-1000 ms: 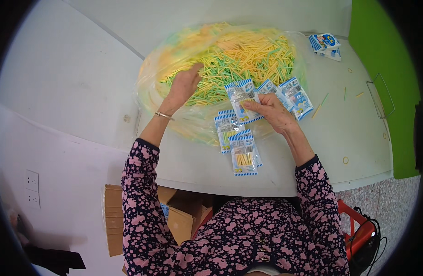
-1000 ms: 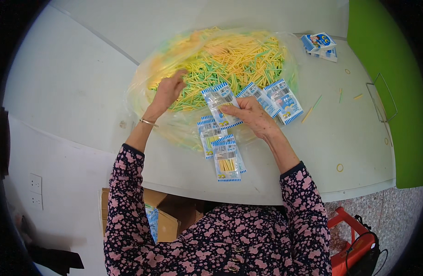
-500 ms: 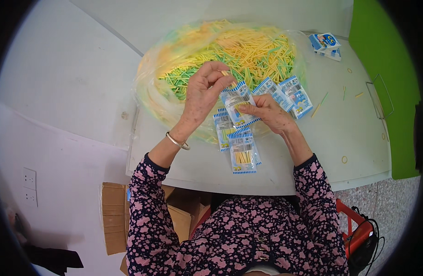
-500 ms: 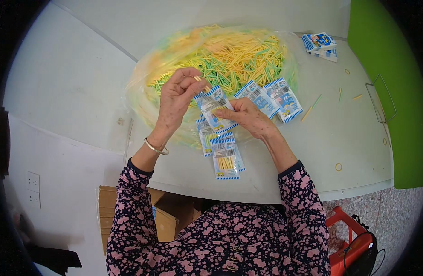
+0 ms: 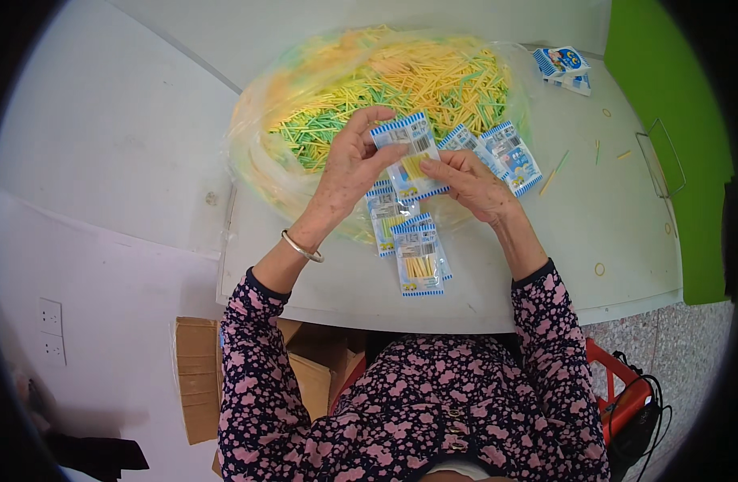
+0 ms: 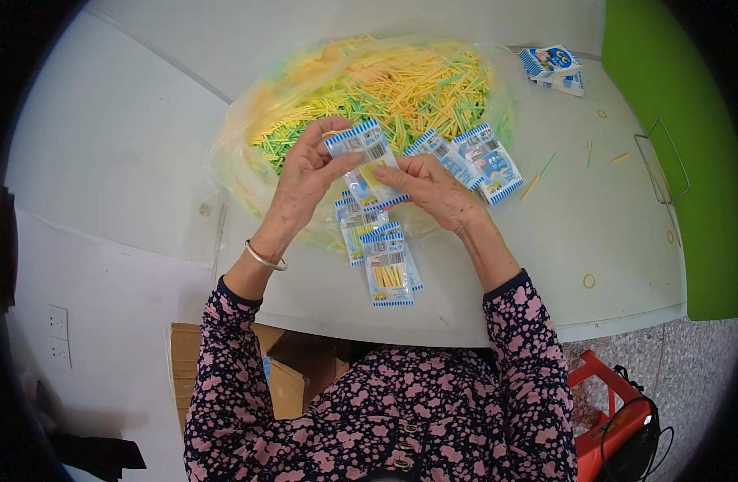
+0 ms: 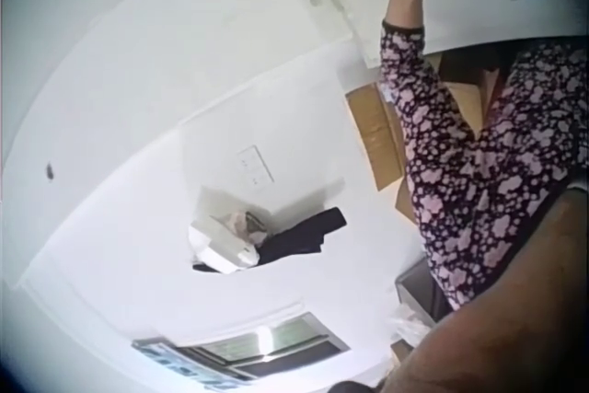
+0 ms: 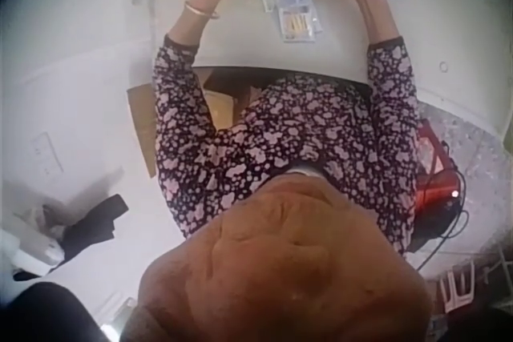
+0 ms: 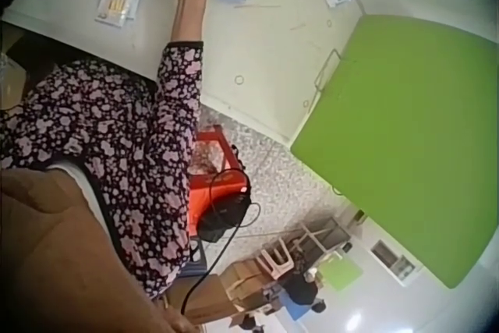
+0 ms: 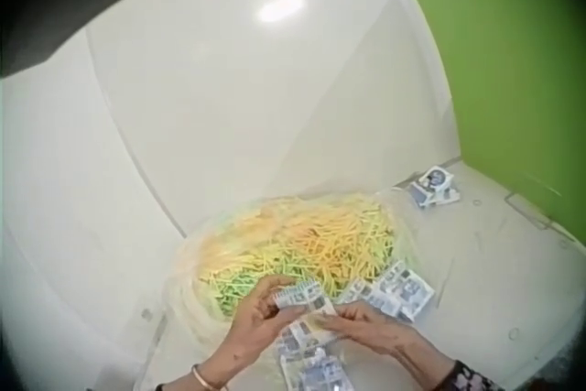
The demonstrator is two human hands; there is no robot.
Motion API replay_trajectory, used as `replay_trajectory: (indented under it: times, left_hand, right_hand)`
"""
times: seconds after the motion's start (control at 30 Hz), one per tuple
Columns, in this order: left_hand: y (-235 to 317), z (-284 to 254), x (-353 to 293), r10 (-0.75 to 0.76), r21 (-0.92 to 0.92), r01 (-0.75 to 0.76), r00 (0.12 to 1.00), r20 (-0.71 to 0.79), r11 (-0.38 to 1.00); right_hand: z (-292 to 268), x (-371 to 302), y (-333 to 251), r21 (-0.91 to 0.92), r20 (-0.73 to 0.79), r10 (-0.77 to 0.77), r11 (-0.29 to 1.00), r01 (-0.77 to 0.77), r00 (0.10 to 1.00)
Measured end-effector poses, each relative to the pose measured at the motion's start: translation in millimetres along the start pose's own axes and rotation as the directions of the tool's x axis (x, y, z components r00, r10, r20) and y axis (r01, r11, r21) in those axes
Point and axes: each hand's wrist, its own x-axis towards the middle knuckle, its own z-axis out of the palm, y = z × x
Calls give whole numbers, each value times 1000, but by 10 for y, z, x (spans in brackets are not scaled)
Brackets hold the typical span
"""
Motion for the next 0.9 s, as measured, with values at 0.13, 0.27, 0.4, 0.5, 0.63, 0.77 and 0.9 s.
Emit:
replay_trajectory:
  times: [0.13, 0.27, 0.4, 0.5, 0.63, 0.77, 0.9]
  left_hand:
    - [-25, -2, 9, 35, -93, -37, 999, -13, 995]
    - [-80, 28, -16, -18, -100, 19, 1000, 9, 995]
    - [-163, -20, -35, 89, 82, -86, 995, -38, 993]
    - [-128, -13, -55, 97, 68, -96, 995, -12, 993]
    - [6, 7, -108, -6, -73, 6, 1000, 2, 997]
    - [-41, -50, -109, -15, 48, 14, 1000, 12, 999]
    - [-46, -15, -119, 17, 92, -19, 1000, 17, 996]
  right_hand:
    - [10, 3, -20, -124, -17, -68, 990, 65, 998]
    - [35, -7, -10, -187, -51, -93, 979, 82, 994]
    - [112, -7, -39, -237, -8, -65, 970, 61, 998]
    - [99, 6, -10, -216, -21, -59, 975, 53, 998]
    - [82, 6, 2, -208, -14, -44, 977, 40, 999]
    - [119, 10, 22, -258, 7, -16, 966, 17, 1000]
    - [141, 20, 45, -212, 49, 1, 977, 9, 999]
